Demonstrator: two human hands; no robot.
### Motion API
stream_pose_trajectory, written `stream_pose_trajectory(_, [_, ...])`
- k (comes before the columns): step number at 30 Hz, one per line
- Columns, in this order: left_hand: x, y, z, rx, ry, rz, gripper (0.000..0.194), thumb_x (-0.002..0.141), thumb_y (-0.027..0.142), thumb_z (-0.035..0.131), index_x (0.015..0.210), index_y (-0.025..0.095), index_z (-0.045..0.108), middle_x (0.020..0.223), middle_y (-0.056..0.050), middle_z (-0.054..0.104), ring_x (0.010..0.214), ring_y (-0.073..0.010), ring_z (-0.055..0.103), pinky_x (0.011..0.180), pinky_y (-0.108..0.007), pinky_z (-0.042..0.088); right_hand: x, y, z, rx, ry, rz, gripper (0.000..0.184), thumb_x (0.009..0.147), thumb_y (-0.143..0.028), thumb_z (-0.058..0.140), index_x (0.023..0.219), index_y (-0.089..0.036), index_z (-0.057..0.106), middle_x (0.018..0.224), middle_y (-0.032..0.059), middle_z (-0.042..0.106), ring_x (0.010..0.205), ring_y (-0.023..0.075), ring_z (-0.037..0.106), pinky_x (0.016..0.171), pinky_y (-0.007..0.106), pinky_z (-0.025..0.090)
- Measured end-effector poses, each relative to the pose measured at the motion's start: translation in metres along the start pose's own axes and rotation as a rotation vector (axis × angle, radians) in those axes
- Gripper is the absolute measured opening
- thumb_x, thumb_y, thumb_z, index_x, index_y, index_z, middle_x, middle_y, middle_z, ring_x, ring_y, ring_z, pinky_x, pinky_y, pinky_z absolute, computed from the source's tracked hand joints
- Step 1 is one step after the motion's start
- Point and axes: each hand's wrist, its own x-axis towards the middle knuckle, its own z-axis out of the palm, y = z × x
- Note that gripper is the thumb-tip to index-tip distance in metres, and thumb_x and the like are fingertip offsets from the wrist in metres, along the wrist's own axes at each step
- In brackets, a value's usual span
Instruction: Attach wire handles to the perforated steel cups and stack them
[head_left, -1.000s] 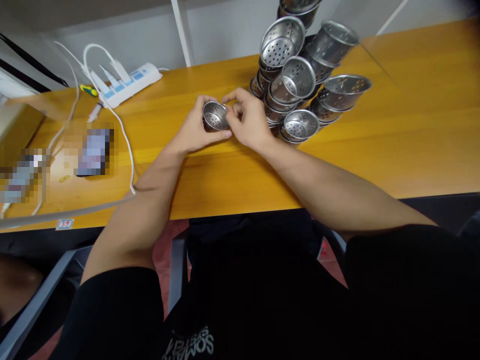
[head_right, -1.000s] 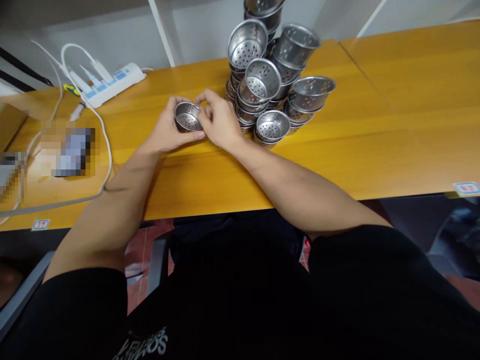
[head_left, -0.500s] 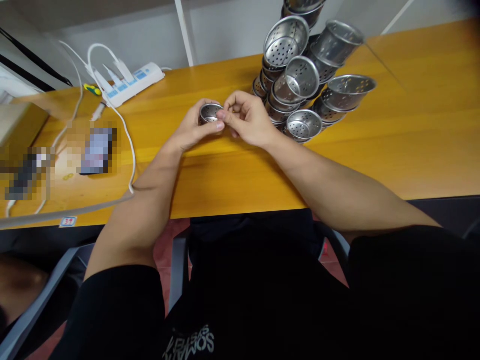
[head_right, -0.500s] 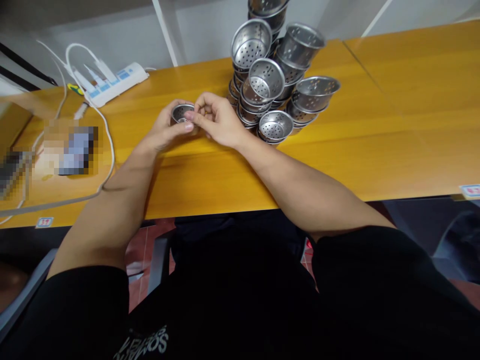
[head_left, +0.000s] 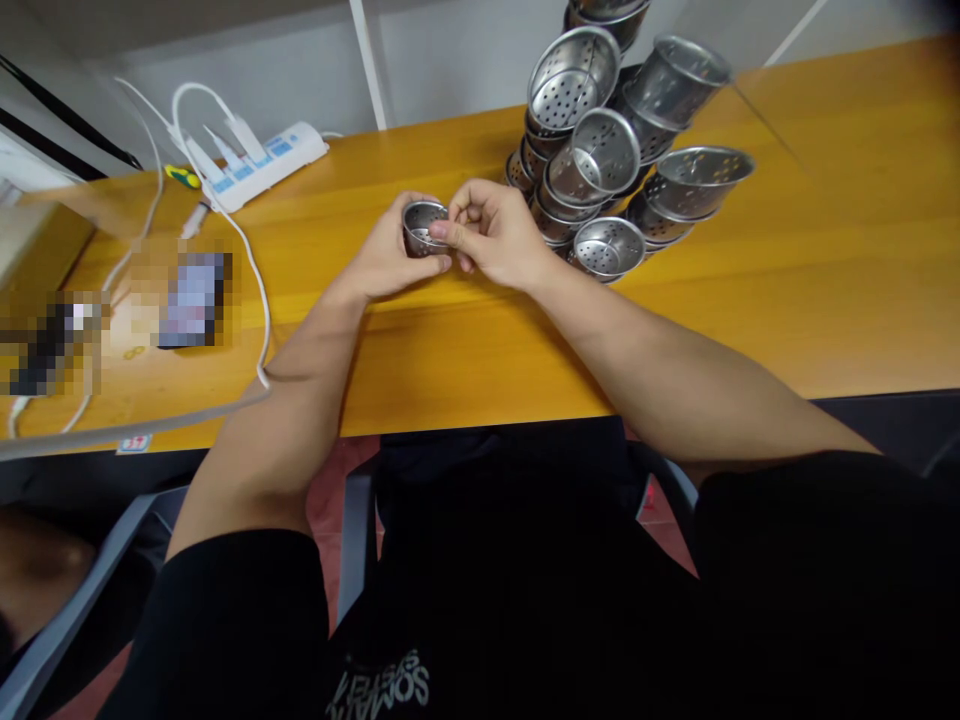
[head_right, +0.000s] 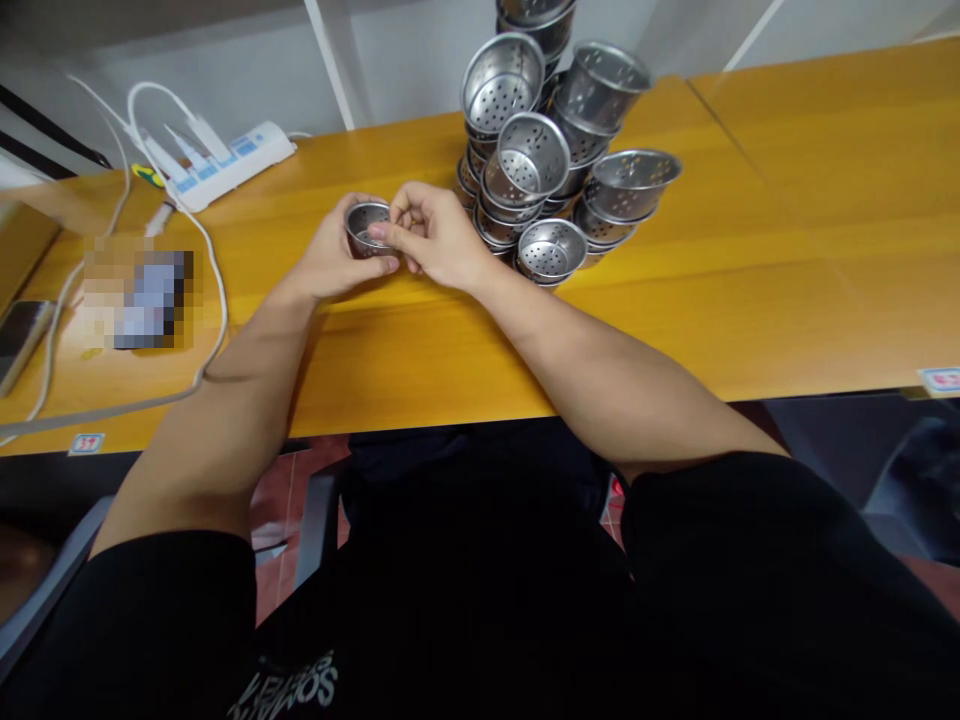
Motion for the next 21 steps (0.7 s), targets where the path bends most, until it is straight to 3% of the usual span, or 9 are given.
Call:
stream_pose_trajectory(3, [-0.001, 0.007, -0.002, 0.026, -0.020, -0.030, 0.107, 0.073, 0.088, 0.116, 0.151, 0.034, 0.067, 0.146, -0.009, 0.083, 0.130, -0.0367, 0.083, 0.117, -0.068, 0.072, 0.000, 0.001, -0.001, -0.001, -0.005, 0.002, 0.093, 0.081, -0.117, 0.100, 0.102, -0.035, 0.061, 0.073, -0.0044, 0.063, 0.068, 0.0251, 0.071, 0.064, 0.044, 0.069])
stream_pose_trajectory(7, [-0.004, 0.017, -0.004, 0.137, -0.084, -0.092, 0.111, 0.086, 0.108, 0.099, 0.163, 0.038, 0.060, 0.159, -0.007, 0.080, 0.144, -0.0371, 0.075, 0.129, -0.074, 0.063, -0.002, -0.004, -0.001, -0.026, 0.000, 0.028, 0.095, 0.078, -0.118, 0.101, 0.101, -0.036, 0.060, 0.075, -0.0034, 0.064, 0.069, 0.0279, 0.072, 0.064, 0.047, 0.069])
stream_pose_trajectory(9, [-0.004, 0.017, -0.004, 0.123, -0.075, -0.087, 0.115, 0.084, 0.112, 0.097, 0.163, 0.037, 0.061, 0.159, -0.008, 0.079, 0.145, -0.0390, 0.076, 0.128, -0.074, 0.063, -0.002, -0.003, -0.001, -0.022, -0.009, 0.028, 0.094, 0.078, -0.117, 0.102, 0.102, -0.036, 0.061, 0.076, -0.0036, 0.065, 0.070, 0.0271, 0.072, 0.065, 0.046, 0.068])
stream_pose_trajectory(13, [-0.001, 0.013, -0.003, 0.046, -0.021, -0.064, 0.122, 0.064, 0.110, 0.111, 0.150, 0.037, 0.066, 0.142, -0.006, 0.082, 0.128, -0.0347, 0.079, 0.116, -0.068, 0.070, 0.002, 0.006, -0.002, 0.011, -0.031, -0.021, 0.093, 0.085, -0.115, 0.100, 0.102, -0.034, 0.060, 0.075, -0.0058, 0.064, 0.070, 0.0210, 0.067, 0.064, 0.040, 0.064])
stream_pose_trajectory(17, [-0.003, 0.012, -0.003, 0.099, -0.038, -0.095, 0.117, 0.076, 0.112, 0.105, 0.158, 0.038, 0.064, 0.149, -0.004, 0.081, 0.132, -0.0314, 0.076, 0.122, -0.067, 0.067, 0.003, 0.010, -0.003, -0.013, -0.041, -0.018, 0.087, 0.092, -0.111, 0.099, 0.105, -0.033, 0.062, 0.076, -0.0046, 0.064, 0.075, 0.0231, 0.072, 0.069, 0.041, 0.067])
stream_pose_trajectory(21, [-0.003, 0.003, -0.001, 0.031, 0.001, -0.017, 0.118, 0.066, 0.103, 0.116, 0.154, 0.042, 0.067, 0.144, -0.004, 0.082, 0.125, -0.0336, 0.079, 0.113, -0.067, 0.072, -0.002, 0.006, -0.003, -0.165, 0.008, -0.054, 0.081, 0.098, -0.109, 0.095, 0.110, -0.032, 0.071, 0.097, 0.0044, 0.078, 0.092, 0.0310, 0.081, 0.083, 0.049, 0.076])
